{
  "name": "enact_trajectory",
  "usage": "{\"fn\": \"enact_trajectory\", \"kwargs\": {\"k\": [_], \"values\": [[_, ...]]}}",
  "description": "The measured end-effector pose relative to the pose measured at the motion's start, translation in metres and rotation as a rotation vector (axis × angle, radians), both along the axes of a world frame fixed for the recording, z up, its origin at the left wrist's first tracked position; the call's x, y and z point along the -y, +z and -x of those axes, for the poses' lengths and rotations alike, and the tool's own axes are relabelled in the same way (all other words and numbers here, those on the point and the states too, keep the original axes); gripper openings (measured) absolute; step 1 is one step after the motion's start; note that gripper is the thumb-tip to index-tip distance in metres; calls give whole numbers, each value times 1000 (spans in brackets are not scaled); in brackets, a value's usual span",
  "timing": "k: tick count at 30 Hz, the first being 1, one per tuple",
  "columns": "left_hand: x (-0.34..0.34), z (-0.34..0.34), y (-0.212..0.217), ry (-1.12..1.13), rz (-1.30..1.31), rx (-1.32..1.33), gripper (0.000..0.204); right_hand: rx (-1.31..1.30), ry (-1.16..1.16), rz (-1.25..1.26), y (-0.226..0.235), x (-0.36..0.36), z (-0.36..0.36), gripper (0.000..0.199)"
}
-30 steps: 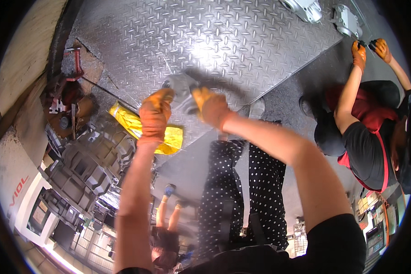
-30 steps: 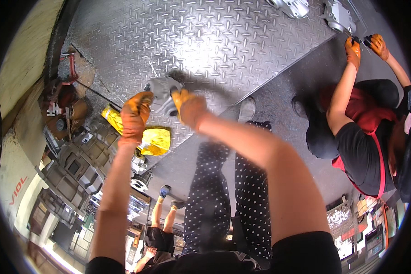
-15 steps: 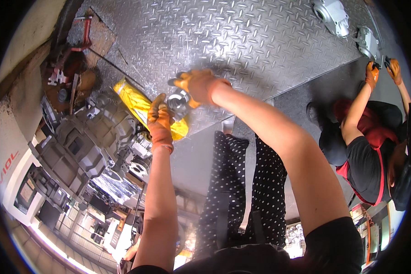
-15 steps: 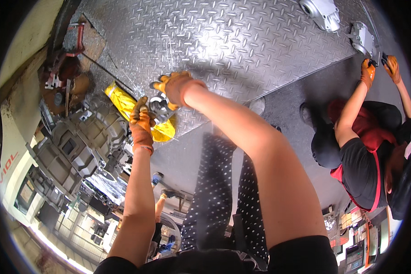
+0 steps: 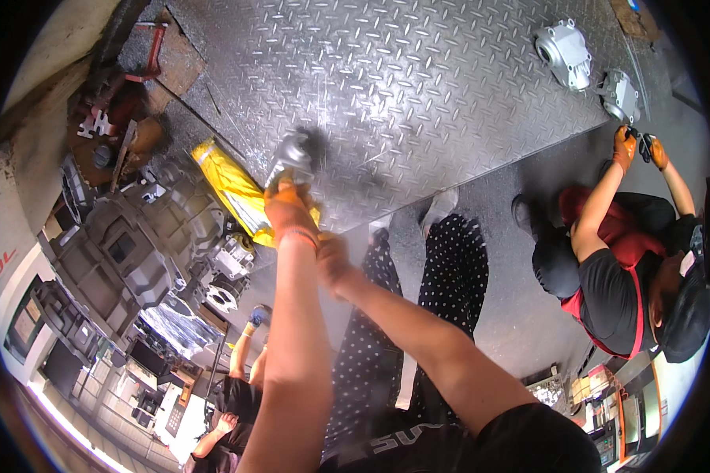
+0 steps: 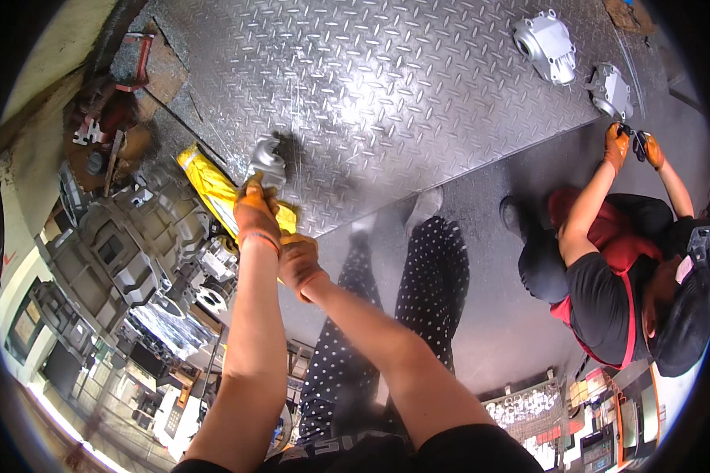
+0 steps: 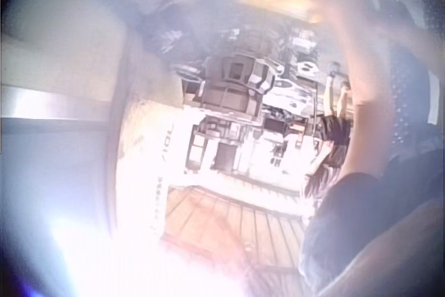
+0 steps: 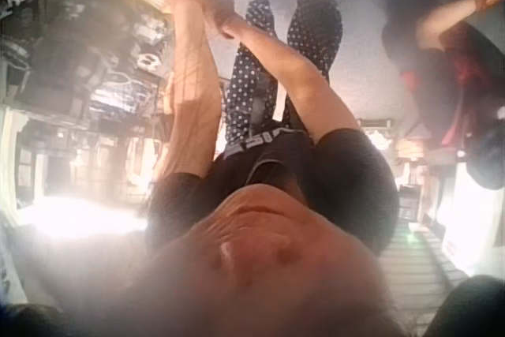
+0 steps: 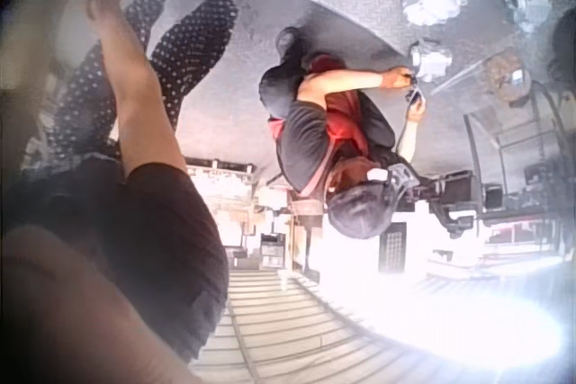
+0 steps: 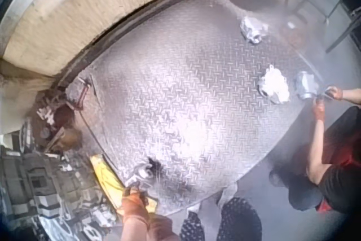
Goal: The person picks up metal parts from a table, uses a tool to process them, and then carries the parts through a factory floor to another area.
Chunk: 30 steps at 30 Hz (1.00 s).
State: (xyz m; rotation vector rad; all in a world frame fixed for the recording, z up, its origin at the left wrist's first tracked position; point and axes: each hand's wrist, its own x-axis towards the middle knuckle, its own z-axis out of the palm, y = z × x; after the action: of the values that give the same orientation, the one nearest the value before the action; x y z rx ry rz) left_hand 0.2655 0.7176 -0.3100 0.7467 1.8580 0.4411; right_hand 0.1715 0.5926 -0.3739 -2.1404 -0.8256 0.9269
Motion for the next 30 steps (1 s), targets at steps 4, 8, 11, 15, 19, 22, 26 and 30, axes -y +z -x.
{"fn": "enact_trajectory", "kwargs": {"k": [4, 8, 11, 15, 19, 22, 26, 30], "values": [[-5, 34, 7, -290, -46, 176, 24, -1146, -433, 99, 16, 1, -86, 30], [-11, 6, 30, -654, -6, 295, 29, -1976, -852, -187, 21, -2, -154, 52], [3, -15, 10, -1062, -271, 276, 33, -1978, -991, -231, 10, -38, -163, 44], [28, -63, 19, -899, -103, 302, 29, -1971, -985, -683, 5, -38, -178, 47], [40, -111, 15, -121, 125, 618, 21, -1850, -729, -814, -15, -30, -238, 53], [24, -144, -15, 306, 421, 679, 13, -1695, -777, -883, -13, -39, -284, 42], [-29, -135, -102, -1147, -200, 486, 16, -1664, -854, -887, -68, -56, -336, 29], [-32, -117, -41, -688, -79, 649, 35, -1220, -1064, -618, -59, -49, -379, 28]]}}
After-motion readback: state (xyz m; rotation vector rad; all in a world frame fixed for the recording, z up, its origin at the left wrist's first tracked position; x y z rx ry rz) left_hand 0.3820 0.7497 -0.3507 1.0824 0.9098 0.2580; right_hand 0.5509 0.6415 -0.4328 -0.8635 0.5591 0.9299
